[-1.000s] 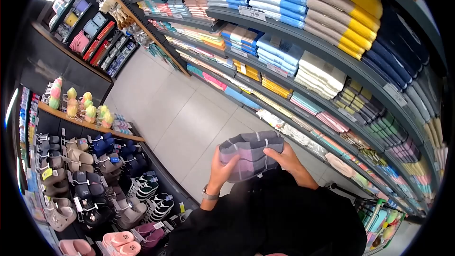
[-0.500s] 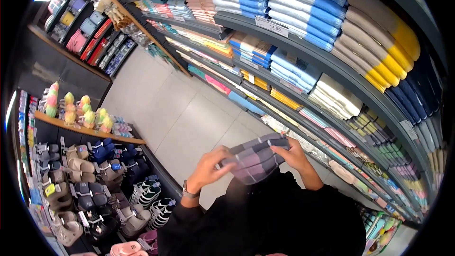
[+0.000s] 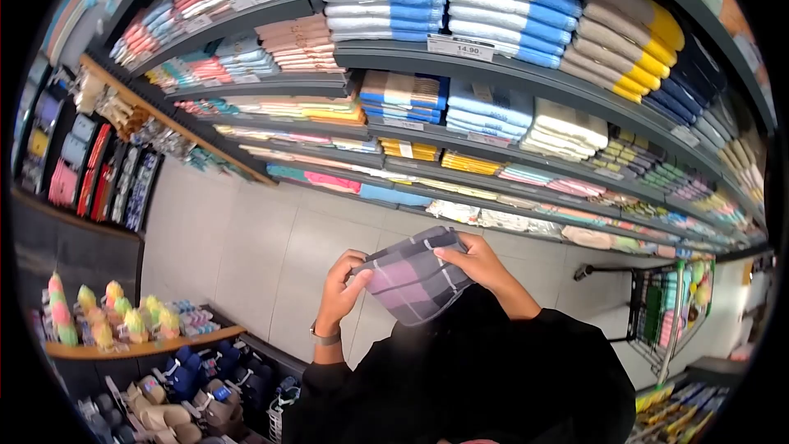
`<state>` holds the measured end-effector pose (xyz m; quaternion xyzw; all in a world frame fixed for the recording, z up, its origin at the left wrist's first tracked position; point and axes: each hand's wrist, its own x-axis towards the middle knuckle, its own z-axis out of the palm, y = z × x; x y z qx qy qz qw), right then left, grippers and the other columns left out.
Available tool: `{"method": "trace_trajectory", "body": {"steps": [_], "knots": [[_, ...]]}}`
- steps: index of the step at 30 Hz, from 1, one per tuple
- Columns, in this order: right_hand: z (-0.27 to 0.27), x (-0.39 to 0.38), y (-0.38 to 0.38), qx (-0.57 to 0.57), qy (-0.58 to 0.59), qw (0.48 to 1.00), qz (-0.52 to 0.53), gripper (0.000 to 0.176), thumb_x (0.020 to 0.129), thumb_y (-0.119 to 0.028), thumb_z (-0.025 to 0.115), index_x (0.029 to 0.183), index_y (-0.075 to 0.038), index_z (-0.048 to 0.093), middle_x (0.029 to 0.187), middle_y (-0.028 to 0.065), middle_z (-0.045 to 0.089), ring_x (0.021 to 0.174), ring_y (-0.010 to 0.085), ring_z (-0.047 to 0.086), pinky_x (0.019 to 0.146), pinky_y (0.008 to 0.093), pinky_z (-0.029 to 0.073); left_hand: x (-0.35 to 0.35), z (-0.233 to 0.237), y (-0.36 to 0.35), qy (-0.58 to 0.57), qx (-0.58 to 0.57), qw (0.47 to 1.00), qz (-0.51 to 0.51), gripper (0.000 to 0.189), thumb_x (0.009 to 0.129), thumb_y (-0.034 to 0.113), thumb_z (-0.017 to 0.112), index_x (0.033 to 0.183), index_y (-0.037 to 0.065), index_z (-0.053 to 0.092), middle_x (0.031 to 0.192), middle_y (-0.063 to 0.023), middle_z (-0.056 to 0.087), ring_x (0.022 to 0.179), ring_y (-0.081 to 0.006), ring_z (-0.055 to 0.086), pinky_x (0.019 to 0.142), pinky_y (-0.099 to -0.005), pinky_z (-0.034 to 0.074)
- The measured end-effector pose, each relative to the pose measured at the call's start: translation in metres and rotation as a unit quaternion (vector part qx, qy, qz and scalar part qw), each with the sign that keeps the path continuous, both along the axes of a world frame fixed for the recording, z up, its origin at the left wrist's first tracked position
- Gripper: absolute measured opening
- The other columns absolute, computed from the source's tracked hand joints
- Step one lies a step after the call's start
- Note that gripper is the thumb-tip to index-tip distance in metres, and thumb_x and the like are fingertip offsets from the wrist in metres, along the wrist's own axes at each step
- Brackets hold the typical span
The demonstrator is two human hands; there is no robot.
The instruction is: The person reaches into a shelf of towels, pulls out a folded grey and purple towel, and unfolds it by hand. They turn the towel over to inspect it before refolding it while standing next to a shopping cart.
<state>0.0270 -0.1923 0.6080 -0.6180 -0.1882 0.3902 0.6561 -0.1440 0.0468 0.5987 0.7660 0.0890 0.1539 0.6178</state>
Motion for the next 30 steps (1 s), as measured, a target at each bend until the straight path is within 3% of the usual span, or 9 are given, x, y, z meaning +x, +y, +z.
{"method": "trace_trajectory", "body": {"steps": [3,8,11,12,15,16,23,27,30], "knots": [[0.005,-0.017,0.006,-0.045,-0.001,0.998,-0.040,0.033,0.092,-0.025,0.070,0.113,0.001,0.068,0.095,0.0040,0.070,0.087,0.0095,0.062,0.077,0.0254,0.050,0.006,-0.013,0.018,0.003,-0.033,0.997,-0.068,0.010,0.088,0.003,0.065,0.092,-0.002,0.058,0.100,-0.0094,0.061,0.089,-0.0176,0.056,0.082,-0.0287,0.044],[0.002,-0.040,-0.006,-0.037,-0.010,0.994,-0.104,0.034,0.092,-0.026,0.070,0.115,-0.001,0.068,0.094,0.0033,0.070,0.085,0.0090,0.062,0.076,0.0258,0.050,0.036,0.019,0.001,0.006,0.210,0.974,-0.081,0.038,0.082,0.017,0.074,0.114,0.003,0.059,0.109,-0.0137,0.065,0.095,-0.0288,0.061,0.082,-0.0395,0.048],[-0.007,-0.053,-0.026,-0.062,-0.074,0.986,-0.135,0.035,0.091,-0.025,0.070,0.116,-0.001,0.066,0.094,0.0061,0.071,0.084,0.0095,0.062,0.077,0.0274,0.051,0.062,0.042,-0.032,0.017,0.292,0.938,-0.187,0.049,0.079,0.025,0.077,0.118,0.003,0.058,0.103,-0.0152,0.067,0.092,-0.0352,0.062,0.082,-0.0431,0.048],[-0.005,-0.057,-0.034,-0.050,-0.084,0.984,-0.146,0.035,0.091,-0.025,0.071,0.116,-0.001,0.066,0.094,0.0074,0.071,0.084,0.0100,0.062,0.077,0.0284,0.051,0.072,0.046,-0.048,-0.007,0.310,0.925,-0.218,0.048,0.078,0.029,0.078,0.114,0.003,0.060,0.090,-0.0159,0.068,0.084,-0.0385,0.062,0.077,-0.0434,0.048],[-0.008,-0.067,-0.072,-0.028,-0.116,0.972,-0.204,0.035,0.091,-0.024,0.070,0.116,0.000,0.065,0.094,0.0126,0.071,0.084,0.0143,0.064,0.077,0.0313,0.051,0.085,0.033,-0.099,-0.047,0.350,0.896,-0.270,0.044,0.080,0.034,0.075,0.108,0.003,0.062,0.083,-0.0152,0.068,0.076,-0.0368,0.064,0.070,-0.0428,0.049],[-0.008,-0.071,-0.088,-0.050,-0.136,0.963,-0.227,0.037,0.091,-0.026,0.070,0.116,0.000,0.064,0.094,0.0150,0.071,0.084,0.0183,0.066,0.077,0.0323,0.051,0.086,0.028,-0.120,-0.076,0.323,0.905,-0.267,0.037,0.080,0.029,0.077,0.100,0.002,0.062,0.078,-0.0182,0.065,0.070,-0.0396,0.063,0.060,-0.0431,0.048],[-0.024,-0.119,-0.236,-0.114,-0.172,0.921,-0.329,0.044,0.088,-0.038,0.069,0.113,-0.002,0.064,0.092,0.0192,0.069,0.084,0.0344,0.068,0.074,0.0373,0.052,0.083,0.004,-0.260,-0.096,0.295,0.877,-0.367,0.027,0.085,0.024,0.074,0.097,0.003,0.062,0.070,-0.0155,0.064,0.061,-0.0359,0.063,0.053,-0.0396,0.047],[-0.029,-0.150,-0.347,-0.196,-0.168,0.921,-0.290,0.045,0.089,-0.039,0.069,0.115,-0.003,0.064,0.089,0.0180,0.069,0.083,0.0303,0.068,0.075,0.0358,0.052,0.084,0.005,-0.333,-0.147,0.241,0.900,-0.332,0.022,0.085,0.013,0.074,0.098,0.000,0.063,0.072,-0.0173,0.064,0.061,-0.0359,0.063,0.054,-0.0360,0.047],[-0.033,-0.185,-0.428,-0.137,-0.088,0.938,-0.307,0.047,0.090,-0.036,0.069,0.120,-0.001,0.062,0.095,0.0135,0.070,0.090,0.0230,0.067,0.081,0.0333,0.051,0.075,0.004,-0.390,-0.078,0.173,0.930,-0.314,0.018,0.088,0.007,0.069,0.102,-0.001,0.061,0.082,-0.0128,0.065,0.071,-0.0202,0.062,0.065,-0.0318,0.048]]}}
